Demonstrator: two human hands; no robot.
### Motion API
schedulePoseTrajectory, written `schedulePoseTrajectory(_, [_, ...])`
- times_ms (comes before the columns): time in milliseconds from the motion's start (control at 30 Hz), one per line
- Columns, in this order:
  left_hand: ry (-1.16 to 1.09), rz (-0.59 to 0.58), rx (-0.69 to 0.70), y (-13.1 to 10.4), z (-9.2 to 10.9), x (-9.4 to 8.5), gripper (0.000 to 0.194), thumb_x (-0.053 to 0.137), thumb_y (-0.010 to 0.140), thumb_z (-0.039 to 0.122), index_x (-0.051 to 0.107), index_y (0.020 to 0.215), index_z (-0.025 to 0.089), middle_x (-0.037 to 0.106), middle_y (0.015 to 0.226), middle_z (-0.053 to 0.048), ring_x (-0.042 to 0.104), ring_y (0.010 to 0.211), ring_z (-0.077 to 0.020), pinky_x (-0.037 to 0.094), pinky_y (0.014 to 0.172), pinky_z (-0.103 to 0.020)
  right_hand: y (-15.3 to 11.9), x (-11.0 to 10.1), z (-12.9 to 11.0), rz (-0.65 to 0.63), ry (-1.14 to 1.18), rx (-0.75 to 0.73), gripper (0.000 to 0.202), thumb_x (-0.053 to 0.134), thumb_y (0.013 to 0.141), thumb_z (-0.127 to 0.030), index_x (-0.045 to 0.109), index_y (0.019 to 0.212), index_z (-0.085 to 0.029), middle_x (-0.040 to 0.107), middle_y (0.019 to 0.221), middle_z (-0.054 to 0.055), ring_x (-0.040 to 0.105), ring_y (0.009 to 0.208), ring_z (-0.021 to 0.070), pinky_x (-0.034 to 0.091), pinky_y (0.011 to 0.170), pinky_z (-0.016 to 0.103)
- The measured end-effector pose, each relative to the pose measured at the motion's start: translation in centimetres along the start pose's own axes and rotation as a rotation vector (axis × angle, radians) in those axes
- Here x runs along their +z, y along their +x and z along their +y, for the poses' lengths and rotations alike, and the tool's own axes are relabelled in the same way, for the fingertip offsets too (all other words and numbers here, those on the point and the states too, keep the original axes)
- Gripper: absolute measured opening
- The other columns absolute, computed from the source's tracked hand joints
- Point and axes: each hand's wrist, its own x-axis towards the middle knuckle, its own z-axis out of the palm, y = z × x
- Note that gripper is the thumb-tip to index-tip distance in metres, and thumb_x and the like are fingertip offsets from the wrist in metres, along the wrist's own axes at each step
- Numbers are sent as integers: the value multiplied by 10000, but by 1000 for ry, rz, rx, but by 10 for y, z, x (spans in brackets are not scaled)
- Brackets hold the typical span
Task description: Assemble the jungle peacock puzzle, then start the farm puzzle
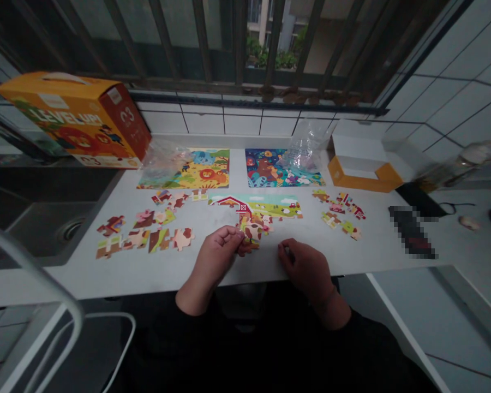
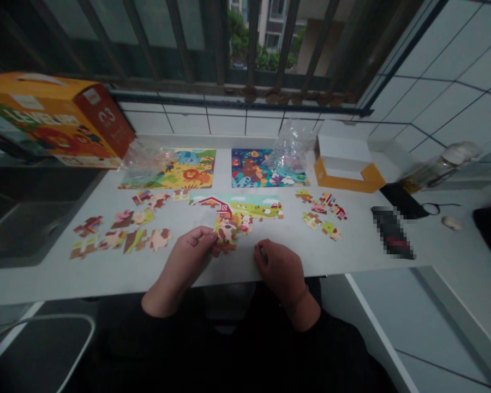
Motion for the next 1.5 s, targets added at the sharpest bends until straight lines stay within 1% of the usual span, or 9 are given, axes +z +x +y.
schedulePoseTrajectory(400, [271, -103, 67, -3, 4, -5, 293, 684, 1011, 465, 772, 892, 211, 790, 774, -39, 714, 716, -182, 588, 733, -323, 0, -1, 2, -27, 55, 33, 363, 524, 1142, -445, 785, 1033, -219, 738, 758, 47, 685, 696, 213, 393, 674, 342])
schedulePoseTrajectory(600, [296, -135, 88, -4, 2, -5, 268, 695, 1008, 434, 799, 915, 205, 811, 821, -45, 728, 742, -180, 590, 743, -311, 3, -13, -8, -67, 441, 117, 342, 624, 1091, -501, 777, 1220, -223, 823, 947, 43, 689, 684, 184, 505, 705, 334])
schedulePoseTrajectory(733, [327, -188, 104, -4, 2, -6, 264, 713, 998, 444, 817, 953, 206, 823, 861, -48, 719, 747, -178, 566, 732, -302, 6, -15, -24, -109, 708, 212, 333, 656, 1074, -511, 770, 1213, -230, 852, 998, 54, 716, 714, 189, 546, 697, 330])
schedulePoseTrajectory(933, [479, -260, 157, -5, 2, -5, 299, 690, 1014, 464, 834, 939, 213, 820, 861, -43, 708, 769, -197, 509, 722, -305, 11, -9, -31, -79, 865, 302, 387, 652, 1075, -557, 770, 1253, -234, 847, 994, 67, 741, 764, 210, 564, 698, 330])
schedulePoseTrajectory(1100, [551, -330, 190, -7, -1, -1, 279, 675, 1009, 434, 809, 921, 206, 807, 866, -39, 684, 766, -202, 487, 721, -315, 12, -13, -33, -64, 844, 301, 352, 682, 1039, -573, 755, 1118, -239, 804, 905, 40, 677, 681, 190, 517, 627, 310])
schedulePoseTrajectory(1233, [534, -259, 219, -6, -2, -1, 268, 650, 1036, 440, 784, 980, 215, 796, 906, -33, 678, 802, -197, 499, 751, -313, 9, -19, -34, -111, 760, 271, 423, 605, 1084, -604, 696, 874, -248, 701, 732, 0, 620, 662, 182, 478, 628, 305])
schedulePoseTrajectory(1333, [466, -231, 187, -6, 0, -3, 313, 629, 1063, 496, 742, 975, 218, 768, 873, -18, 660, 782, -186, 492, 732, -303, 8, -23, -33, -226, 677, 204, 482, 574, 1103, -596, 682, 791, -244, 680, 706, 1, 612, 671, 182, 452, 630, 311])
schedulePoseTrajectory(1400, [431, -230, 157, -7, 1, -3, 338, 609, 1076, 520, 721, 976, 217, 748, 843, -8, 644, 754, -180, 482, 709, -300, 7, -25, -33, -272, 674, 199, 412, 607, 1091, -575, 723, 876, -243, 727, 770, 6, 646, 689, 184, 472, 647, 316])
schedulePoseTrajectory(1500, [450, -240, 162, -7, 3, -2, 333, 602, 1085, 519, 742, 1034, 221, 751, 841, -2, 657, 768, -186, 482, 717, -303, 5, -27, -35, -204, 761, 275, 361, 713, 1030, -545, 722, 1229, -245, 808, 997, 34, 732, 752, 194, 546, 688, 327])
